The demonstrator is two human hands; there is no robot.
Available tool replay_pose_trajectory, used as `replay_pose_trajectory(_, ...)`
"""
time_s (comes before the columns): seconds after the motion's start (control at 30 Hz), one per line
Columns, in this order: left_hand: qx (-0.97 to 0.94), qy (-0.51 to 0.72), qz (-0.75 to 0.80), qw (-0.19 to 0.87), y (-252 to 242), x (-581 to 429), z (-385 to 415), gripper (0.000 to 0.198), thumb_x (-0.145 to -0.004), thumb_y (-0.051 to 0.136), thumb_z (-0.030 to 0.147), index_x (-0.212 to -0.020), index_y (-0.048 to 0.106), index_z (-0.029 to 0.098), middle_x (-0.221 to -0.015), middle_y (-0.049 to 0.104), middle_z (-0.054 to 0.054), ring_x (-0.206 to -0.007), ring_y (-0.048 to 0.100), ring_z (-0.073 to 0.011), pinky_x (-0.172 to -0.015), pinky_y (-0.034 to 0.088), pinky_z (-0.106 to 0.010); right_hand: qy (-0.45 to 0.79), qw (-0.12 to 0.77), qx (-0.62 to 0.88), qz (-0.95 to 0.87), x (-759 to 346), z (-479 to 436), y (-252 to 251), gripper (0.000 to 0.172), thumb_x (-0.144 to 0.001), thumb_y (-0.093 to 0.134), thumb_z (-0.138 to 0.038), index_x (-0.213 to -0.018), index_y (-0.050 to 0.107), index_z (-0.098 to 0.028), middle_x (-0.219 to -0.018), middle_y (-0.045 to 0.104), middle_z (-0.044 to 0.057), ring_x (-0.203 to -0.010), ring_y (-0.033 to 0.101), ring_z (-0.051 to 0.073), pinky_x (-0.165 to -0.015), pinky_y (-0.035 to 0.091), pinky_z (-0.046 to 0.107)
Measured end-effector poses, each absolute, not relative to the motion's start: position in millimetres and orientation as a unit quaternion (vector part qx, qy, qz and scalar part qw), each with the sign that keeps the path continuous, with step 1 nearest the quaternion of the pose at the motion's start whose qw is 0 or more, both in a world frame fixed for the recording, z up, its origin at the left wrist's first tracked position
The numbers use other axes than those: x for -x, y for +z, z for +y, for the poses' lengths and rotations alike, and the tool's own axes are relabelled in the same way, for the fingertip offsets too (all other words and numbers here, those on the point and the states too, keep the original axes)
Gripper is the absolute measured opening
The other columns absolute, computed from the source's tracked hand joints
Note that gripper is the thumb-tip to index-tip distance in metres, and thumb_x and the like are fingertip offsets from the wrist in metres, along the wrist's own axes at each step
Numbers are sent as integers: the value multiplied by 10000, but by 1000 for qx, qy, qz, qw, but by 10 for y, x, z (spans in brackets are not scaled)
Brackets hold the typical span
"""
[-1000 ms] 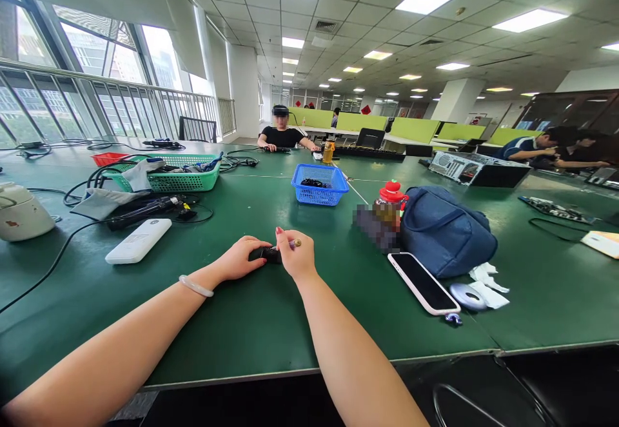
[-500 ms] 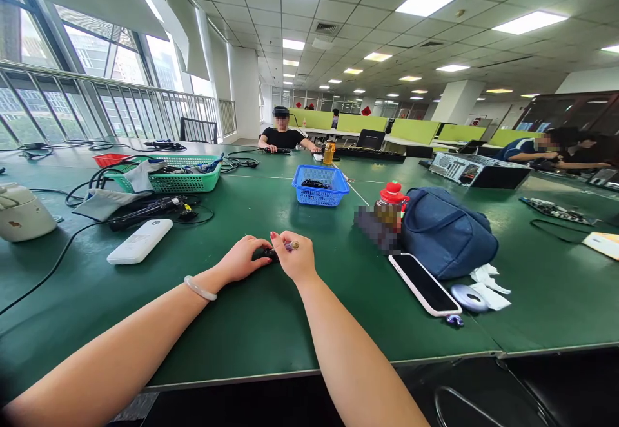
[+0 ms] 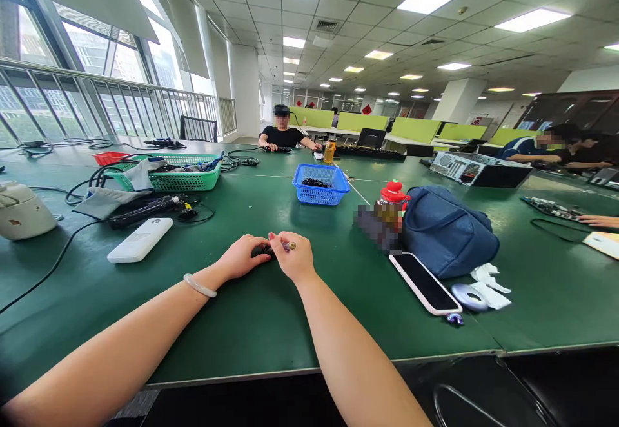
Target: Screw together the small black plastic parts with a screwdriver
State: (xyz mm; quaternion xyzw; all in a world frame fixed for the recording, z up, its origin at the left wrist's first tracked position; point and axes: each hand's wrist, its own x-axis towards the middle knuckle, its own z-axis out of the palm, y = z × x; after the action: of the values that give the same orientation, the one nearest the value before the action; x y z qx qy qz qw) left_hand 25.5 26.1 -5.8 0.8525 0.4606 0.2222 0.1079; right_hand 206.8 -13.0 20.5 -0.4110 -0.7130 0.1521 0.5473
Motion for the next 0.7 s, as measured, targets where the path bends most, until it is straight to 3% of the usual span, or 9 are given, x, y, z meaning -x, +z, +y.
replay_pose_trajectory(0.7, -859, 220, 449, 110, -25, -258, 262, 304, -875, 588, 409, -1085, 717, 232, -1020, 737, -47, -970, 617, -258, -893, 478, -371, 128, 521, 419, -733, -2063, -151, 213, 485, -909, 440, -519, -532, 447, -214, -504, 443, -23, -500, 381, 115, -527, 303, 261)
